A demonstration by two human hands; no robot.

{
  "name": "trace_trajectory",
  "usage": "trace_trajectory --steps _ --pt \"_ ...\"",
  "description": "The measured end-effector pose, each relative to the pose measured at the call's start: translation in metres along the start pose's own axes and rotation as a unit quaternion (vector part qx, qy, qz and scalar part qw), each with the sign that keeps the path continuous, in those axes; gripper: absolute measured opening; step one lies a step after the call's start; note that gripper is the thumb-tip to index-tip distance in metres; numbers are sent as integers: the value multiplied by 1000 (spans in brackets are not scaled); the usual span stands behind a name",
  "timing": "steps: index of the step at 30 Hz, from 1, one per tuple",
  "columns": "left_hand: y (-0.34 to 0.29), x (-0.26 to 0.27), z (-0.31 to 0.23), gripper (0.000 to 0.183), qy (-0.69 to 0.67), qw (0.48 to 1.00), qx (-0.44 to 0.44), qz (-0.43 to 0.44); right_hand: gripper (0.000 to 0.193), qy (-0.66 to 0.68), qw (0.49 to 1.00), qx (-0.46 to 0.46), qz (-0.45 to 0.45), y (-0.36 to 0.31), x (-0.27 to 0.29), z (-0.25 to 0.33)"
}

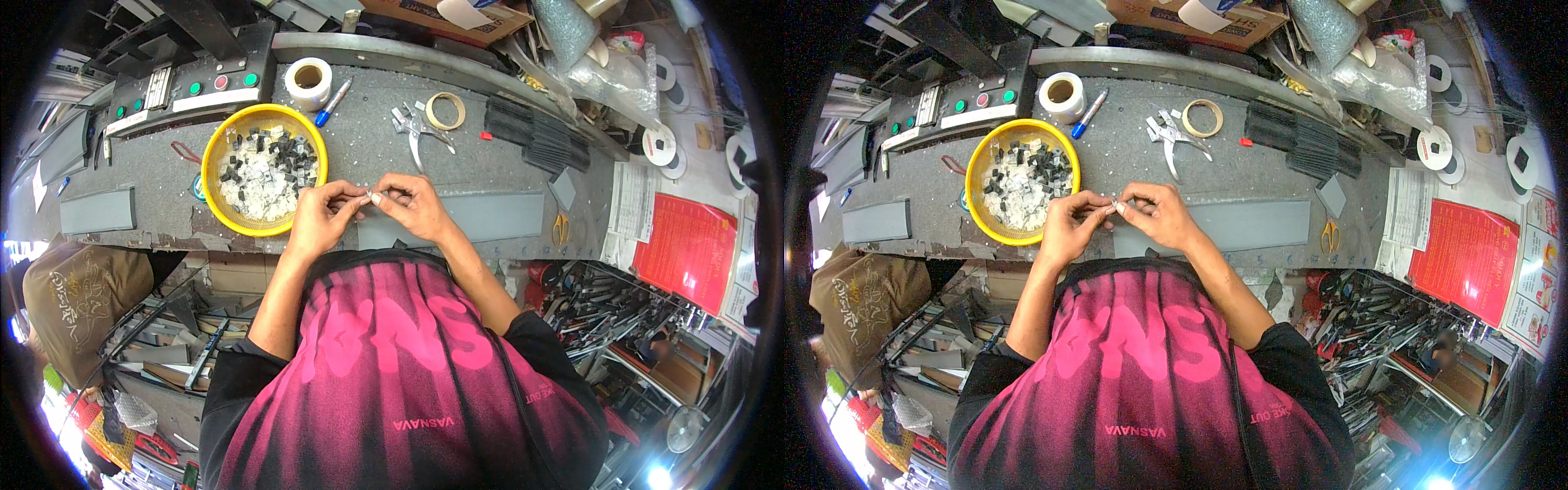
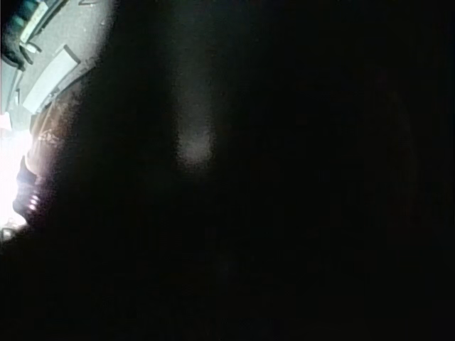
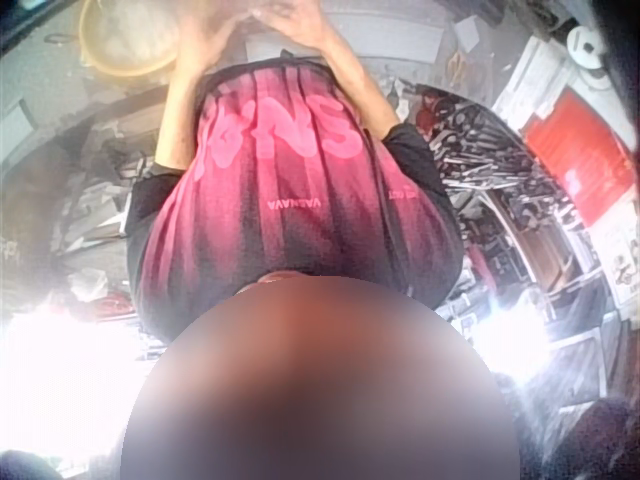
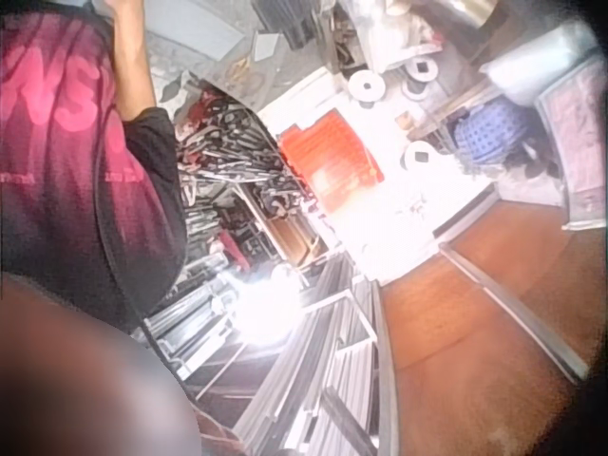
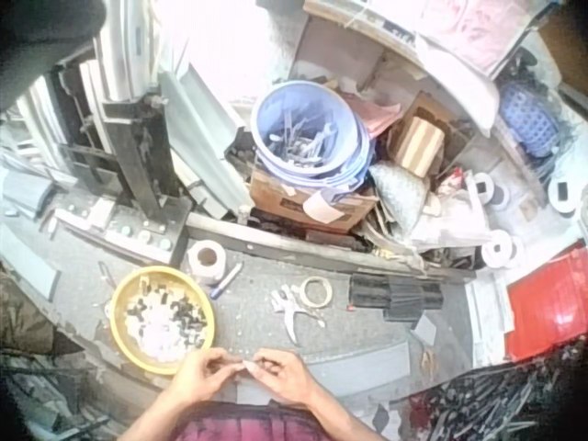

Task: The person repeatedly picks small black components from a yellow bowl and places them into holes on a gray rectangular board. They occasionally adjust the board and handle a thin wire, then return to placing components. The workspace contains tools and materials on a cluttered table.

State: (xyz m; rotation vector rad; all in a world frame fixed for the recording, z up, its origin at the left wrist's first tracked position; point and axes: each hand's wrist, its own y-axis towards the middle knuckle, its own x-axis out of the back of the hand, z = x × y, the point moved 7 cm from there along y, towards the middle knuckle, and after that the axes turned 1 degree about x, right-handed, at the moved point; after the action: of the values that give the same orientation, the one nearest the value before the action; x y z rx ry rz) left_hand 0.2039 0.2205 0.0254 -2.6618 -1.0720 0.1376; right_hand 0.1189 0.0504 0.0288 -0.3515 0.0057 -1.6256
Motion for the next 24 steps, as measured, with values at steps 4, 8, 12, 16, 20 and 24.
trace_trajectory --steps 4,8,12,16,20,24 --pt "0 3 1 11 7 1000 3 0 17 8 1000 15 1 -2 1 6" --pt "1 6 -7 11 30 999 -22 1 18 0 1000 15 -4 -2 0 4" --pt "-1 7 -23 10 129 988 -82 -24 18 -15 999 34 -24 1 -1 6" --pt "-1 2 -35 11 230 964 -123 -52 18 -40 986 130 -97 2 5 28" --pt "2 -8 -43 13 318 931 -172 -40 19 -119 971 164 -126 0 7 39" --pt "7 -7 -42 13 320 934 -160 -24 20 -102 984 112 -93 3 8 26"
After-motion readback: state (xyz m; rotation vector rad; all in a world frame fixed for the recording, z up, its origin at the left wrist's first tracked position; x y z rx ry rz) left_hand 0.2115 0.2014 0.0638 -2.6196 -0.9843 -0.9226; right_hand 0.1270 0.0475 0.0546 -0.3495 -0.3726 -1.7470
